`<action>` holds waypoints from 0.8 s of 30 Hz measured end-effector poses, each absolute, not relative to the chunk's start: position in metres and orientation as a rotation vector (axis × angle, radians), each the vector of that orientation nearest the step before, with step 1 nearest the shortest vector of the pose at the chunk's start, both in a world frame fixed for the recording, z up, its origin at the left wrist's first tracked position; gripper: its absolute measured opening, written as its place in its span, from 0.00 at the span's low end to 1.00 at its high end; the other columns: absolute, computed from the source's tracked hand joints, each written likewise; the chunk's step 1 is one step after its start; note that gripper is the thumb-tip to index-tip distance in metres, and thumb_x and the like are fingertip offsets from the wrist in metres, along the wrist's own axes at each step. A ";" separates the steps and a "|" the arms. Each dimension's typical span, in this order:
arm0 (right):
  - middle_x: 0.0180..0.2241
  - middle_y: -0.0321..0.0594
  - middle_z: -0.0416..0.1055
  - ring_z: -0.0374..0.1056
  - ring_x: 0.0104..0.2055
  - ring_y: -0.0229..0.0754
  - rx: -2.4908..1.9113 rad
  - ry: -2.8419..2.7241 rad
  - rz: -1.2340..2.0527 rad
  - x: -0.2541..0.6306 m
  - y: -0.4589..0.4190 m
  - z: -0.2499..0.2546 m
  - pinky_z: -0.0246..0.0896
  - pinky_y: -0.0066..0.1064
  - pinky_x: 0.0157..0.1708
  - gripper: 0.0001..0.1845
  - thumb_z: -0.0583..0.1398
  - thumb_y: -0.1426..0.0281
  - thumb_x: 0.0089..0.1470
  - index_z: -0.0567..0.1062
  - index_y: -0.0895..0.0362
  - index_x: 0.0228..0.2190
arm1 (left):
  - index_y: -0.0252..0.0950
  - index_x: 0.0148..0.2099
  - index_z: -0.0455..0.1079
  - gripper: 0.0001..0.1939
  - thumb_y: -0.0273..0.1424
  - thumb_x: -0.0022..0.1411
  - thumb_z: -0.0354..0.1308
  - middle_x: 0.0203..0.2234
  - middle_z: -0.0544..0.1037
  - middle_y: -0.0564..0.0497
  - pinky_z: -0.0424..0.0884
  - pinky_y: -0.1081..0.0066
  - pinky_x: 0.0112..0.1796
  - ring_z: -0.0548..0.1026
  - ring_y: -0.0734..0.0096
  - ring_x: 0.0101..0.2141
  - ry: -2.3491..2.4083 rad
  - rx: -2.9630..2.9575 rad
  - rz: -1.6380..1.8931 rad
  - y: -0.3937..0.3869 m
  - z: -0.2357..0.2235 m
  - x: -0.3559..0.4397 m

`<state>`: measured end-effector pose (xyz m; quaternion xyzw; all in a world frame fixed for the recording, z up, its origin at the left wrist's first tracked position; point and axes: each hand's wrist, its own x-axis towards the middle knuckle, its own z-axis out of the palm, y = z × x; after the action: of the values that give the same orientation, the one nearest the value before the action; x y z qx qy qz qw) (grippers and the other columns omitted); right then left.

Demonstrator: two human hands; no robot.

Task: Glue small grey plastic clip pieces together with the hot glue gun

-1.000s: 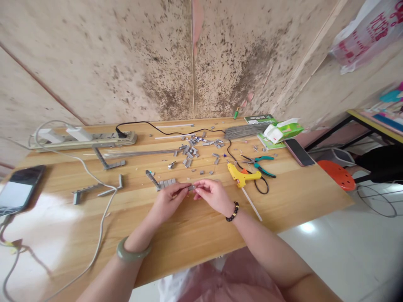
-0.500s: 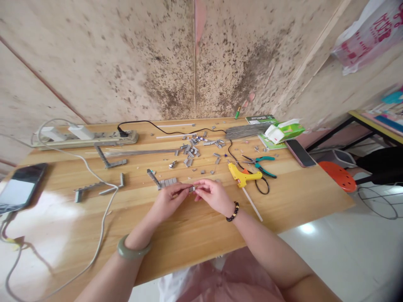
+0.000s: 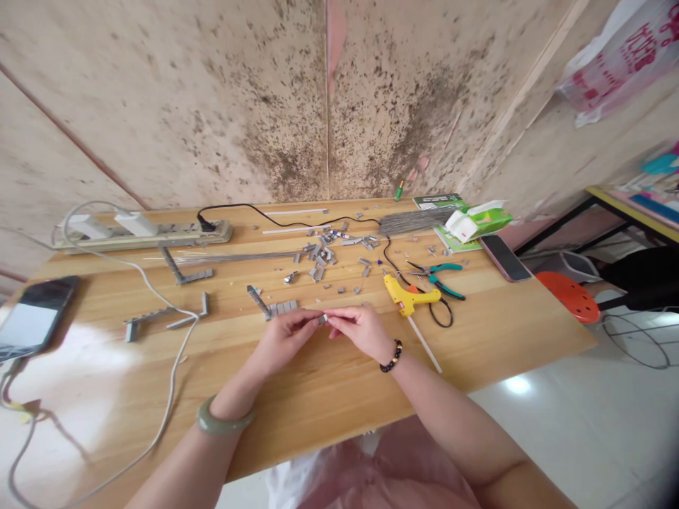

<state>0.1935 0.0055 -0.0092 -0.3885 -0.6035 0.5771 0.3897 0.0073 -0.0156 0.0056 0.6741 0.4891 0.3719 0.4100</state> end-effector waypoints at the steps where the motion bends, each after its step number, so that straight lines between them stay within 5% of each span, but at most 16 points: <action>1: 0.27 0.39 0.78 0.74 0.26 0.39 -0.990 -1.562 1.432 0.193 0.005 -0.008 0.71 0.31 0.31 0.19 0.62 0.57 0.51 0.80 0.57 0.38 | 0.35 0.44 0.76 0.15 0.37 0.61 0.55 0.35 0.81 0.46 0.73 0.68 0.38 0.77 0.64 0.35 1.235 1.689 0.936 -0.016 0.006 0.008; 24: 0.32 0.40 0.76 0.72 0.33 0.40 -0.894 -1.994 0.845 0.195 0.002 -0.007 0.67 0.34 0.40 0.14 0.54 0.69 0.61 0.76 0.51 0.46 | 0.34 0.42 0.74 0.16 0.41 0.59 0.58 0.30 0.79 0.49 0.69 0.72 0.31 0.73 0.70 0.29 1.117 1.428 0.947 -0.013 -0.002 0.007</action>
<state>0.1949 0.0021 -0.0070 -0.3515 -0.7840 0.3323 0.3890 0.0067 -0.0130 -0.0018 0.5960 0.4661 0.3950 0.5210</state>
